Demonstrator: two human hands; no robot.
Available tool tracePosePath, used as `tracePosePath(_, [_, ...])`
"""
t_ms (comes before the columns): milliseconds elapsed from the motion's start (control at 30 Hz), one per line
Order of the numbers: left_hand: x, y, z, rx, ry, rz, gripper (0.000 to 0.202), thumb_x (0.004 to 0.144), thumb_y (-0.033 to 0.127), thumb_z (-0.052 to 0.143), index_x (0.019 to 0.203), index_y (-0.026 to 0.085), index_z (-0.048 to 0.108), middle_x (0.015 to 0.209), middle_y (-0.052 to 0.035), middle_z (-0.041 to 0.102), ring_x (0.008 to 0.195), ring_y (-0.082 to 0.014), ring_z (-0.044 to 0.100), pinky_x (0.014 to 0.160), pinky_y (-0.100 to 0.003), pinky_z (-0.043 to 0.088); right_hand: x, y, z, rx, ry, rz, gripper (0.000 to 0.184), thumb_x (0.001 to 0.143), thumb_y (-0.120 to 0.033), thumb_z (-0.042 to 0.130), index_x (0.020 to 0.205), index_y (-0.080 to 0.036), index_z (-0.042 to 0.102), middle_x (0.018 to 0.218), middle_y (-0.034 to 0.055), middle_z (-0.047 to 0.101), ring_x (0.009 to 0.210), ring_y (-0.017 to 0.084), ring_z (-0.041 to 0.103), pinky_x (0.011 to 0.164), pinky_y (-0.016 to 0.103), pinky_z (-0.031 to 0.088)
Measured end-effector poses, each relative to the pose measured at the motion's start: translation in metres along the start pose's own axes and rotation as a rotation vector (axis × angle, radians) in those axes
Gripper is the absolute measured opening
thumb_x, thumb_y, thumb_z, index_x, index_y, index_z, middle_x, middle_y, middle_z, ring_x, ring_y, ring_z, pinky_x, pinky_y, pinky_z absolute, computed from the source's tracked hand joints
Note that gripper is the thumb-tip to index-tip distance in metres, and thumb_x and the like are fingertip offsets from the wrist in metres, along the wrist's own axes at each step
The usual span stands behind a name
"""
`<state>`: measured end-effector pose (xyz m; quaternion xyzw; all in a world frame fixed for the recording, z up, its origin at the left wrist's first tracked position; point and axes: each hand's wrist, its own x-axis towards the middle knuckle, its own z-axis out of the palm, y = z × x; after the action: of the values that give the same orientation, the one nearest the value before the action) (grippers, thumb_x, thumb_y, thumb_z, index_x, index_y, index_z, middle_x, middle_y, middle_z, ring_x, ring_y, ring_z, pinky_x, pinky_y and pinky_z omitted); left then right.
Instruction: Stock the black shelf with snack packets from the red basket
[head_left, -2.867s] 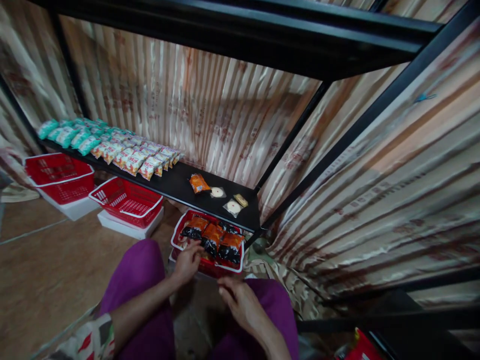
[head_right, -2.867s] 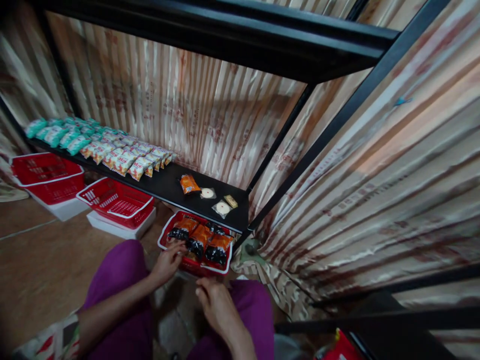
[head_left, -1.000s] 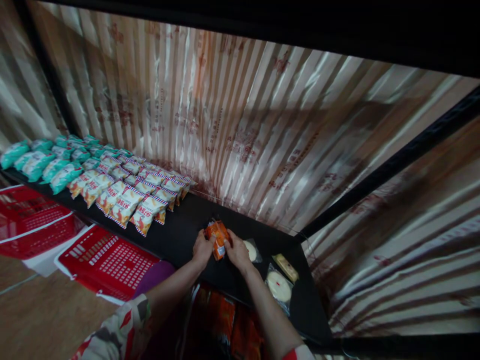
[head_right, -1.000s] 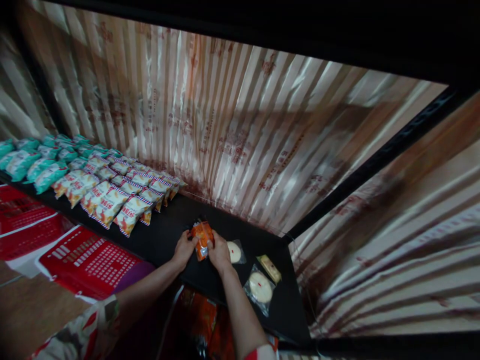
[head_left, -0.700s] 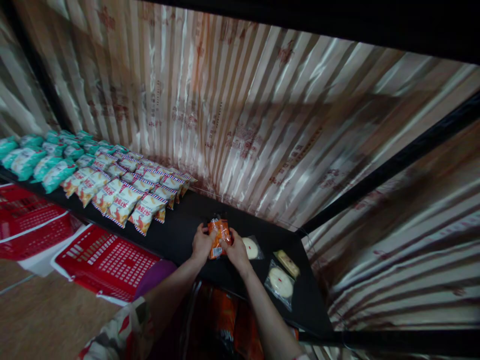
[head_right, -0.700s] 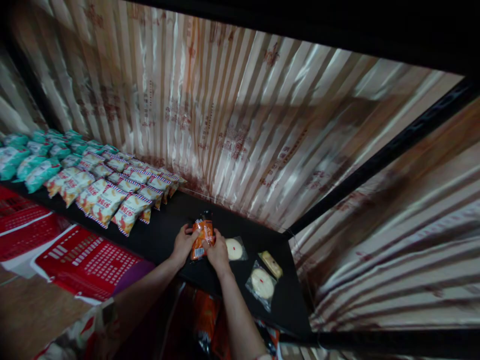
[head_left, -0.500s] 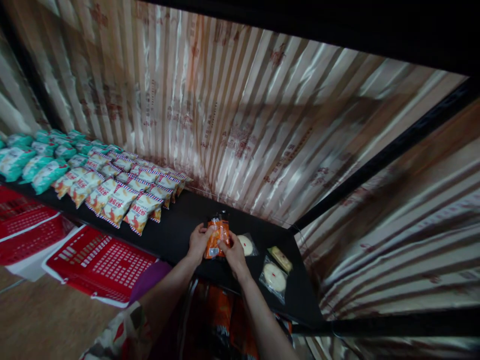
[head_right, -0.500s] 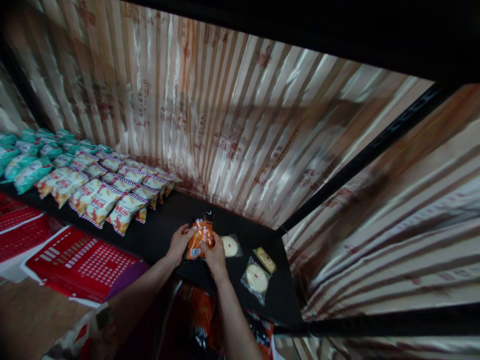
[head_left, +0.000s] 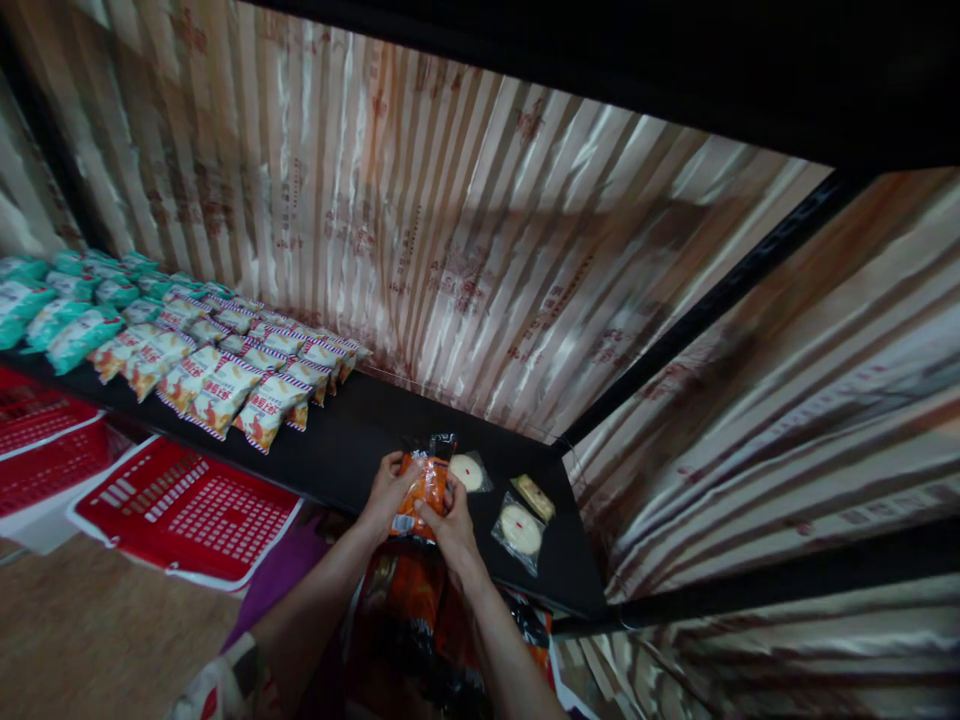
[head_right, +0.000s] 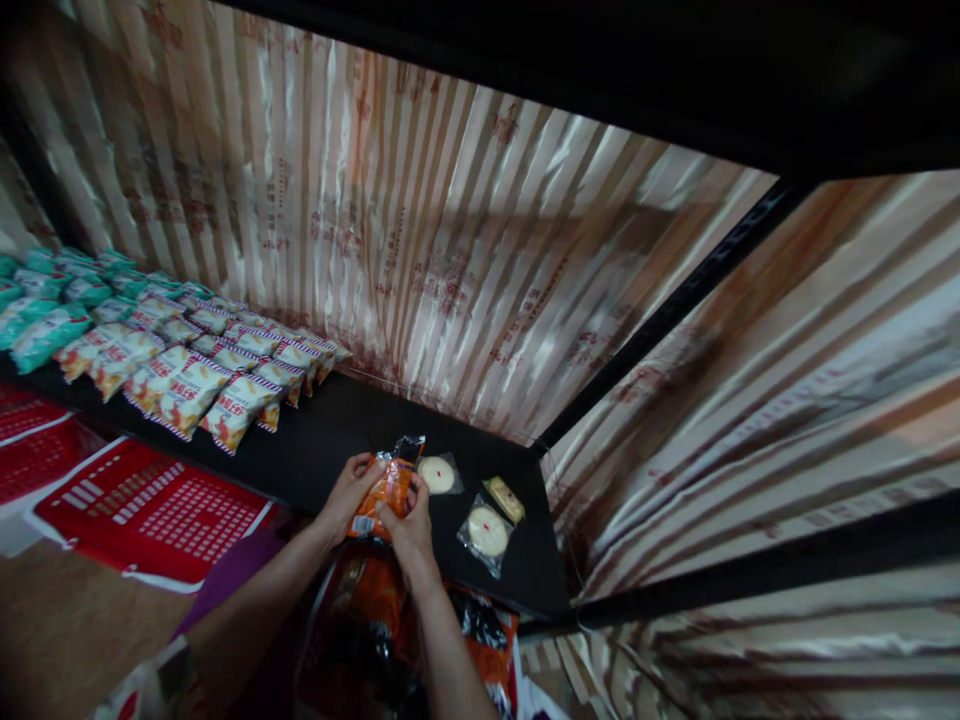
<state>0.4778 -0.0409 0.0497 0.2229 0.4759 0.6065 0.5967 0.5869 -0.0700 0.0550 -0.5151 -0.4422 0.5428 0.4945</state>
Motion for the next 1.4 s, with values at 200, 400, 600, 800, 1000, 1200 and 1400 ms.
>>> tracePosePath(200, [-0.026,-0.004,0.000,-0.035,-0.137,-0.037,0.050,0.055,0.051,0.078,0.081,0.015,0.057,0.072,-0.0016,0.063,0.063,-0.0133,0.061,0.061,-0.024,0.049,-0.032,0.000,-0.009,0.104,-0.071,0.099,0.082,0.062,-0.032,0.075,0.132,-0.024,0.033,0.117,0.0071,0.062,0.104,0.023,0.061,0.089,0.037,0.049])
tracePosePath(400, [-0.046,0.000,0.005,-0.031,-0.122,-0.022,0.048,0.049,0.046,0.081,0.075,0.018,0.052,0.067,0.0023,0.060,0.061,-0.0118,0.060,0.061,-0.023,0.047,-0.050,-0.006,-0.012,0.178,-0.079,0.061,0.057,0.070,-0.045,0.068,0.119,-0.022,0.049,0.111,0.0056,0.066,0.097,0.021,0.064,0.090,0.036,0.049])
tracePosePath(600, [-0.053,0.023,0.006,-0.031,-0.199,-0.050,0.050,0.050,0.038,0.083,0.087,0.017,0.056,0.079,-0.0049,0.066,0.068,-0.0165,0.064,0.065,-0.026,0.050,-0.057,-0.014,-0.006,0.183,-0.039,0.062,0.049,0.069,-0.047,0.068,0.107,-0.020,0.056,0.098,0.0046,0.069,0.086,0.021,0.067,0.078,0.034,0.053])
tracePosePath(800, [-0.050,0.043,-0.005,0.055,-0.124,-0.019,0.036,0.055,0.038,0.078,0.075,0.016,0.057,0.065,-0.0004,0.063,0.057,-0.0126,0.059,0.058,-0.024,0.047,-0.058,-0.007,0.015,0.253,-0.063,0.080,0.050,0.067,-0.046,0.071,0.107,-0.022,0.054,0.103,0.0046,0.069,0.087,0.021,0.067,0.077,0.034,0.054])
tracePosePath(1000, [-0.040,0.054,-0.009,0.088,-0.044,0.073,0.037,0.054,0.045,0.075,0.069,0.016,0.057,0.057,0.0030,0.058,0.051,-0.0102,0.053,0.051,-0.021,0.041,-0.066,-0.015,0.031,0.344,-0.113,0.096,0.051,0.067,-0.047,0.071,0.109,-0.022,0.056,0.102,0.0045,0.069,0.090,0.021,0.067,0.080,0.035,0.053])
tracePosePath(1200, [-0.030,0.057,-0.004,0.128,-0.044,0.073,0.035,0.055,0.044,0.073,0.068,0.017,0.056,0.057,0.0029,0.057,0.050,-0.0097,0.051,0.050,-0.021,0.041,-0.071,-0.005,0.032,0.359,-0.092,0.089,0.047,0.067,-0.046,0.071,0.105,-0.021,0.060,0.104,0.0045,0.069,0.097,0.020,0.064,0.089,0.035,0.047])
tracePosePath(1400, [-0.021,0.056,-0.008,0.183,-0.013,0.037,0.035,0.059,0.047,0.071,0.064,0.017,0.056,0.055,0.0028,0.055,0.049,-0.0099,0.049,0.050,-0.022,0.041,-0.074,0.002,0.038,0.372,-0.018,0.113,0.050,0.064,-0.047,0.072,0.104,-0.019,0.061,0.102,0.0058,0.069,0.097,0.024,0.064,0.086,0.036,0.049])
